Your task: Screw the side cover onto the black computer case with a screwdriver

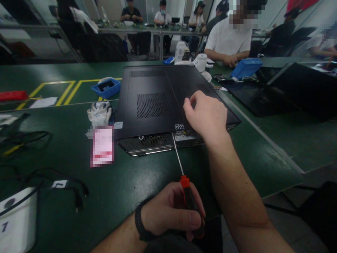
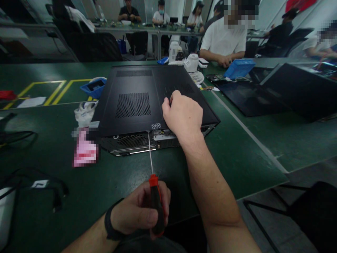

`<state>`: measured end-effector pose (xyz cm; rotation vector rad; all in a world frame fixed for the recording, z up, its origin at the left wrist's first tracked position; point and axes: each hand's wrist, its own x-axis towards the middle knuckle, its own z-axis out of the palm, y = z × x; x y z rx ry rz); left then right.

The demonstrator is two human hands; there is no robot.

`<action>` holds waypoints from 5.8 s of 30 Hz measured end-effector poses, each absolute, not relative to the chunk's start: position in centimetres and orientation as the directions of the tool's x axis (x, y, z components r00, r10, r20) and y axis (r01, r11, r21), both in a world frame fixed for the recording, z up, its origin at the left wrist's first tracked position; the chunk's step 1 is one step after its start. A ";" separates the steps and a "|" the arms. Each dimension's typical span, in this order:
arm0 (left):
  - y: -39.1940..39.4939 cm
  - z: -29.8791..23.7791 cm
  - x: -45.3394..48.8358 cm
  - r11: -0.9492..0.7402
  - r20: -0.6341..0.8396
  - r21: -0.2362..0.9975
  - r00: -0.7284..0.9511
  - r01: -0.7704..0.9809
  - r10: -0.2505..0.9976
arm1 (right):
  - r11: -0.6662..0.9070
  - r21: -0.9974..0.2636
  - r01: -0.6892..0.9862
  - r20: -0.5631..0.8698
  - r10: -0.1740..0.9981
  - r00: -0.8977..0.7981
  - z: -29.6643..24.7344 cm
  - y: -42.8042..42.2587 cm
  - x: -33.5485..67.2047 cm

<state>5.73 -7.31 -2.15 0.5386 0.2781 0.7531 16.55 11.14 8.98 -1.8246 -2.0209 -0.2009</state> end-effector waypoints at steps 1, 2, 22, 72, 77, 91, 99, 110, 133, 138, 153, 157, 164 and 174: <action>-7.3 -2.2 5.8 0.595 -0.043 0.561 0.697 -0.576 0.715 | 0.132 -0.164 0.978 0.390 0.919 -0.059 9.0 11.1 16.5; -7.3 -2.1 5.8 0.586 -0.035 0.563 0.691 -0.583 0.722 | 0.132 -0.166 0.977 0.388 0.920 -0.059 9.0 11.2 16.5; -7.3 -1.7 5.7 0.641 -0.022 0.487 0.725 -0.593 0.688 | 0.146 -0.172 0.974 0.413 0.908 -0.063 8.8 11.3 16.6; -7.4 -1.8 5.7 0.655 0.008 0.477 0.748 -0.586 0.663 | 0.143 -0.177 0.974 0.401 0.914 -0.061 8.7 11.3 16.7; -7.4 -2.1 5.6 0.659 -0.008 0.490 0.753 -0.571 0.658 | 0.148 -0.179 0.973 0.399 0.915 -0.065 8.7 11.3 16.7; -7.4 -2.1 5.5 0.640 -0.013 0.519 0.744 -0.566 0.669 | 0.145 -0.172 0.974 0.397 0.916 -0.066 8.7 11.4 16.7; -7.5 -1.9 5.6 0.648 -0.023 0.498 0.738 -0.576 0.674 | 0.141 -0.169 0.976 0.402 0.913 -0.062 8.8 11.3 16.7; -7.5 -2.3 5.9 0.594 0.072 0.494 0.711 -0.635 0.700 | 0.144 -0.169 0.975 0.408 0.911 -0.063 8.6 11.4 16.7; -7.6 -2.1 5.8 0.609 0.004 0.521 0.715 -0.599 0.700 | 0.149 -0.173 0.974 0.416 0.907 -0.065 8.6 11.4 16.7; -7.6 -2.6 6.0 0.595 0.053 0.495 0.705 -0.633 0.707 | 0.151 -0.174 0.973 0.408 0.910 -0.068 8.6 11.4 16.7; -7.5 -2.1 5.9 0.633 -0.009 0.506 0.730 -0.586 0.683 | 0.150 -0.175 0.973 0.399 0.914 -0.069 8.7 11.3 16.7; -7.5 -2.0 5.8 0.643 -0.009 0.502 0.740 -0.579 0.673 | 0.148 -0.176 0.973 0.405 0.912 -0.065 8.7 11.3 16.7; -7.4 -1.9 5.7 0.662 -0.010 0.482 0.751 -0.575 0.660 | 0.143 -0.175 0.974 0.406 0.912 -0.061 8.5 11.5 16.7; -7.7 -2.5 5.8 0.575 0.062 0.516 0.697 -0.635 0.715 | 0.149 -0.163 0.975 0.418 0.906 -0.069 8.6 11.4 16.7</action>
